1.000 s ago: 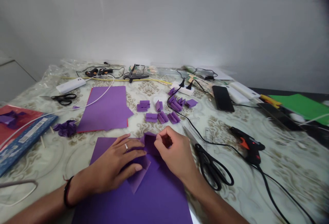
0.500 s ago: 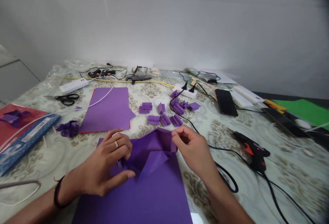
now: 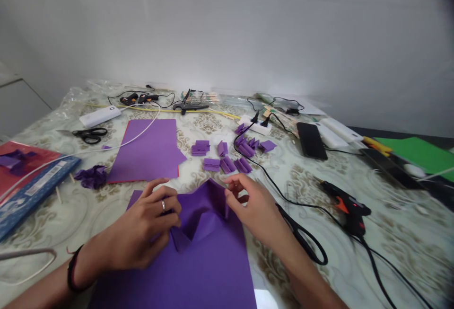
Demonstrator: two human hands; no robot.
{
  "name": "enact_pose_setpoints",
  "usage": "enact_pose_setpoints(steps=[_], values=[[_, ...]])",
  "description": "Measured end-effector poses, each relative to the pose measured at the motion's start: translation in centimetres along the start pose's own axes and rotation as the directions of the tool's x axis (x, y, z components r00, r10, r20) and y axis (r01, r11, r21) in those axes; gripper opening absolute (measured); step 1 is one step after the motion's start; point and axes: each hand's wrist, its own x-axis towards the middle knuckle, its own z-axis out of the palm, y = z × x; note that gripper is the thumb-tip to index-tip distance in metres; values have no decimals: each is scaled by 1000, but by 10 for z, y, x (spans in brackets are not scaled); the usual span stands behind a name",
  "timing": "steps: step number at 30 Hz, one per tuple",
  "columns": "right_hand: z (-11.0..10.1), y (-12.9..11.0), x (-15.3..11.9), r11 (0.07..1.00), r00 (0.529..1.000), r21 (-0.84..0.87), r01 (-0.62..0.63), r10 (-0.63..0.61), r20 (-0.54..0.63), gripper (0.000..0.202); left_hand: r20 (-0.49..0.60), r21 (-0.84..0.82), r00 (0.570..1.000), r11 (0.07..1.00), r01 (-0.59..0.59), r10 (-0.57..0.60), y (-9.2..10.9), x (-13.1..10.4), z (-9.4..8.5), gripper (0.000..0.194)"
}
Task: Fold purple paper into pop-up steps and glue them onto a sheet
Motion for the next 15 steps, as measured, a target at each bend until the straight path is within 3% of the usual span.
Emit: enact_pose_setpoints(steps=[2, 4, 8, 12, 15], values=[[3, -2, -3, 998, 998, -11, 54, -54, -15, 28, -30, 50, 1000, 999, 8, -6, -2, 0, 0, 25], [6, -6, -7, 982, 983, -48, 182, -183, -18, 38, -71, 109, 997, 994, 14, -6, -5, 0, 0, 25], [11, -17, -15, 865, 868, -91, 494, -484, 109, 40, -129, 198, 992, 980, 19, 7, -11, -1, 2, 27], [17, -25, -22, 847, 847, -116, 519, -491, 206, 21, -166, 216, 986, 976, 41, -4, -16, -2, 4, 27], [19, -28, -27, 830, 832, -147, 538, -496, 247, 33, -213, 224, 977, 973, 63, -14, -18, -3, 2, 26]])
